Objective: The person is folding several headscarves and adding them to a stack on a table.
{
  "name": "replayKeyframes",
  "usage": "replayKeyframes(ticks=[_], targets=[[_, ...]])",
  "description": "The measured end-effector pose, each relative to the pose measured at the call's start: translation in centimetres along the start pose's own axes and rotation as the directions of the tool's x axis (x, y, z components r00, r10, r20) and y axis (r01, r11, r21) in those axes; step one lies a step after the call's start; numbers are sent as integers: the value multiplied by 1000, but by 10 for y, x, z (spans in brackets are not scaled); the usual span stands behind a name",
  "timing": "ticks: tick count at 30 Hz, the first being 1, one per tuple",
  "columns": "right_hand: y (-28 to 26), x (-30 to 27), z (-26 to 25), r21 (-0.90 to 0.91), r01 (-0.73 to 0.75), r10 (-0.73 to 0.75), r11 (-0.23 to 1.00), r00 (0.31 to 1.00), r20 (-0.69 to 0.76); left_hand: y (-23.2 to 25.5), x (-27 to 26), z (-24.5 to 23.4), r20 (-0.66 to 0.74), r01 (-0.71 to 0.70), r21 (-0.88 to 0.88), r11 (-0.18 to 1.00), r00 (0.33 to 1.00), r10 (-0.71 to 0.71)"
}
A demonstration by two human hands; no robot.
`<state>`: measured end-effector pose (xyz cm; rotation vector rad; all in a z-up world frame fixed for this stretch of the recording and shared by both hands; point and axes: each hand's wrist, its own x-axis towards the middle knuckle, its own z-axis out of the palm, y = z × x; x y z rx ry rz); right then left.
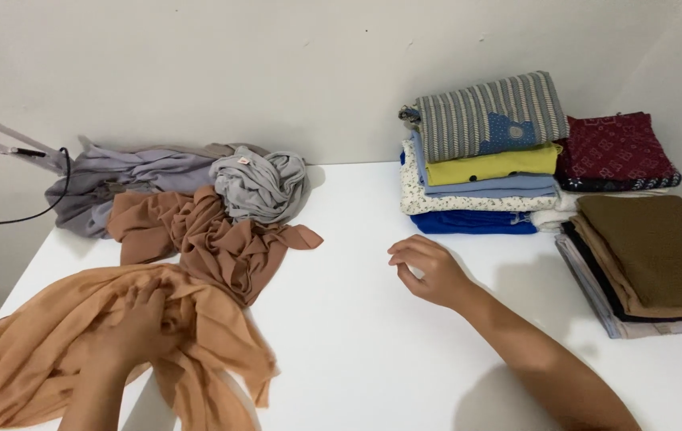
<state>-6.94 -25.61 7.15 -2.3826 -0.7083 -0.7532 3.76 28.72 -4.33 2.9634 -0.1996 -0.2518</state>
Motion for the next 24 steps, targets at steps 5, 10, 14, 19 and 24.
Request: replayKeyframes(ticks=[5,10,14,19,24], targets=[[-12,12,-33,22,57,-54,998,992,-112,70,-25,-69,-293,-89,-73,993,954,64],[-39,23,-77,36,74,-63,997,967,-248,153,-41,-144,-268,106,-205,973,950,-160],[-50,22,-89,38,97,-76,995,924,-374,187,-24,-156,-685,-191,-114,975,726,62],[-62,21,-92,61,94,-67,994,934,-350,268,-54,-191,-779,-335,-207,919,625,53],[-57,20,-102,140,20,1,990,989,-148,324,-102,-218,-309,-654,-96,750,736,602]])
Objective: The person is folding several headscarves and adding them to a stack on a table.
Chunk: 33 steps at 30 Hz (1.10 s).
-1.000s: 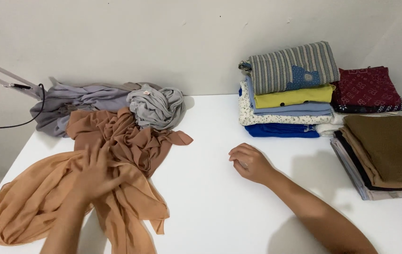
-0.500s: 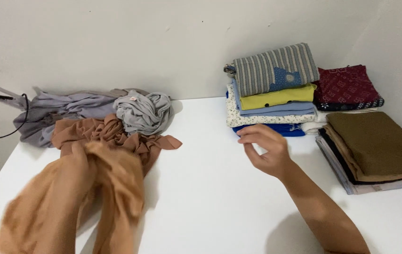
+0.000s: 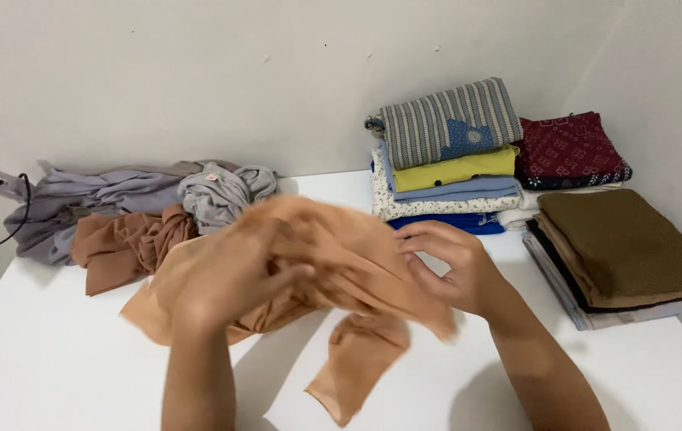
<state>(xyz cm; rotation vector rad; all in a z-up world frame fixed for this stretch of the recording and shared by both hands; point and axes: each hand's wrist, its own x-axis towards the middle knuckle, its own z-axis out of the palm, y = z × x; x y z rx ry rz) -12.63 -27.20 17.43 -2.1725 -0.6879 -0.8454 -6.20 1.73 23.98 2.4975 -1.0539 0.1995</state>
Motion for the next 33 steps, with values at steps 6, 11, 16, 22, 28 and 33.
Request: replayKeyframes(ticks=[6,11,16,22,28,33], targets=[[11,-1,-12,-59,-35,36,998,999,27,-26,39,67,131,46,114,992,990,-61],[15,-2,-19,-82,-81,87,993,993,75,-55,70,124,164,22,209,978,985,-57],[19,-2,-20,-93,-134,144,987,984,109,-66,71,114,143,191,348,918,957,-254],[19,-1,-14,-96,-124,139,988,975,173,-233,101,242,53,377,433,819,896,-441],[18,-3,-4,-110,-118,136,987,974,180,-191,97,194,9,413,377,829,893,-449],[24,-4,3,-140,-121,147,983,970,195,-118,86,127,-109,309,19,951,946,-306]])
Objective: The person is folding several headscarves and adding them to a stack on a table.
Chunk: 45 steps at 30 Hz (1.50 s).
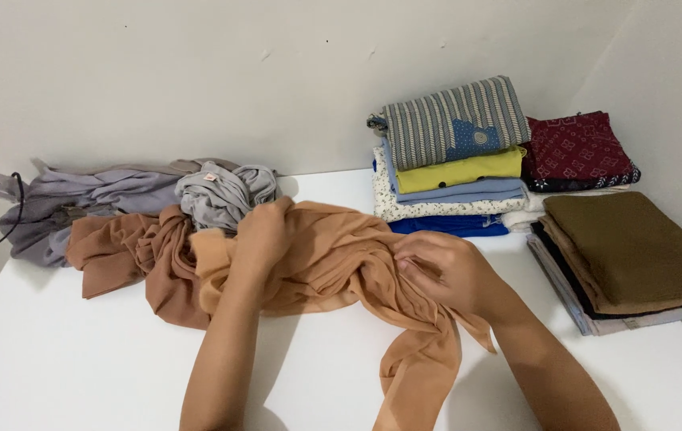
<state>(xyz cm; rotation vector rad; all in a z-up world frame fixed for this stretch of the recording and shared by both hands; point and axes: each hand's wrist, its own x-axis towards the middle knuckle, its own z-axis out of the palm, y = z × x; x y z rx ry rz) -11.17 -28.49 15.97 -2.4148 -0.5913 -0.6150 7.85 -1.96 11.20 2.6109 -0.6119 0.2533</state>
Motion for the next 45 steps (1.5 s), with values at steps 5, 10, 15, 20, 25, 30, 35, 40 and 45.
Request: replayKeyframes(ticks=[5,10,15,20,25,30,35,40,45], targets=[[11,2,19,-53,-43,42,998,999,-16,64,-41,-41,-88,-61,-461,885,996,23],[-9,5,18,-122,-87,96,989,992,76,99,-70,-44,-109,-148,-751,644,989,100],[63,-16,54,-172,-110,80,979,981,-175,101,-66,-38,-67,-236,-814,530,946,318],[69,-5,45,20,-160,150,987,871,-468,106,-73,-84,206,-237,-577,781,884,420],[87,-1,49,27,-211,199,977,857,-475,92,-64,-64,290,-255,-321,912,891,351],[43,4,37,-202,-413,383,888,907,-172,89,-62,-56,86,-298,-217,930,943,322],[5,-1,34,-5,-41,39,999,966,-254,98,-71,-61,-131,-387,-362,848,922,364],[-15,-5,35,163,78,-65,984,994,-84,98,-76,-48,-374,-520,-470,713,850,372],[-18,-4,29,381,87,-117,920,991,58,87,-75,-49,-432,-476,-719,506,877,210]])
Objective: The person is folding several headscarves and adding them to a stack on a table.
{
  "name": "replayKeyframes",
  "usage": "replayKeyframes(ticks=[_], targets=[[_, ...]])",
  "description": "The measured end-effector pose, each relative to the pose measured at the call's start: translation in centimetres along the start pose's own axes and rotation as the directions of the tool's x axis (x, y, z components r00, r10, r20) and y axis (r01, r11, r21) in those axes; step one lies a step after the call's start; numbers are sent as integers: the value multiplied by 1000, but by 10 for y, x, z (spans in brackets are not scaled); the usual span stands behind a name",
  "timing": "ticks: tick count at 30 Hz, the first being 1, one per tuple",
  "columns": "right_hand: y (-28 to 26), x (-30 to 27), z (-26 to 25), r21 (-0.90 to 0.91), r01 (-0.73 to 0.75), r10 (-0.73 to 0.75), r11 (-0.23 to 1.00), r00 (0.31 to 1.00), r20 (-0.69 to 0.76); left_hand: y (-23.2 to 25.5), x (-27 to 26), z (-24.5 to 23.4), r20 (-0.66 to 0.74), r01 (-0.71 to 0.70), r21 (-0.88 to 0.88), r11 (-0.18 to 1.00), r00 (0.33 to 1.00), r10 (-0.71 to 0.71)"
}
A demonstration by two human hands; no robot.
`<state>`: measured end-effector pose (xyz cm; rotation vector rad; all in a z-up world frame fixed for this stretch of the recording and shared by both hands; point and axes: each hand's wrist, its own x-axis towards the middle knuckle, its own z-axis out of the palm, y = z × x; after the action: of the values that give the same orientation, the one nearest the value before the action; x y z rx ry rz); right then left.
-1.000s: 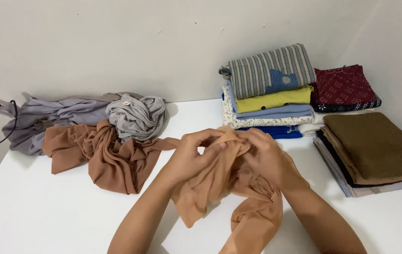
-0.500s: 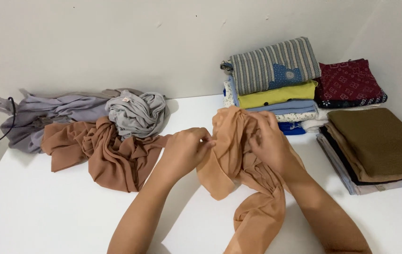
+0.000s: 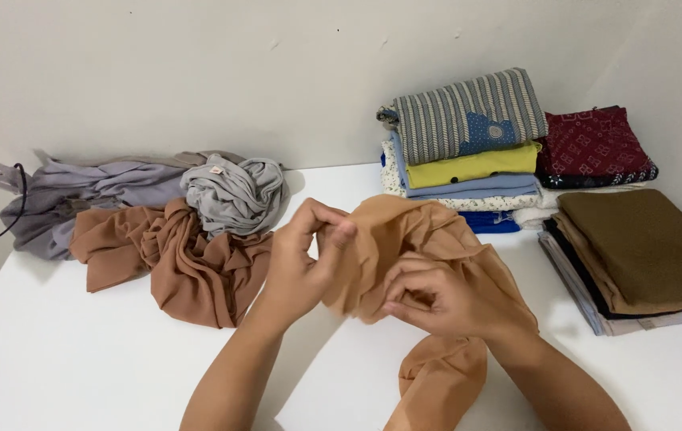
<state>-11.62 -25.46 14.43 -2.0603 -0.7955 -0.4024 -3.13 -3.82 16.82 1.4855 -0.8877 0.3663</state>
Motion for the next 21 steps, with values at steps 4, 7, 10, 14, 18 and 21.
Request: replayKeyframes(ticks=[4,7,10,14,18,21], targets=[[1,-5,12,122,-104,106,987,994,-11,-3,-5,-1,7,33,-71,997,999,-33],[7,-14,20,47,-162,163,986,986,-20,0,-10,7,39,100,-210,972,995,-94],[-17,-7,17,150,-234,214,960,967,141,25,-9,9,163,109,-229,967,984,-72],[-19,-9,23,192,-432,388,881,893,230,31,-11,10,141,195,-257,946,976,-163],[-15,-8,23,144,-420,361,896,878,314,29,-9,6,24,155,-254,955,988,-154],[0,-14,28,50,-240,229,969,960,160,22,-15,7,-125,59,-297,953,987,-100]])
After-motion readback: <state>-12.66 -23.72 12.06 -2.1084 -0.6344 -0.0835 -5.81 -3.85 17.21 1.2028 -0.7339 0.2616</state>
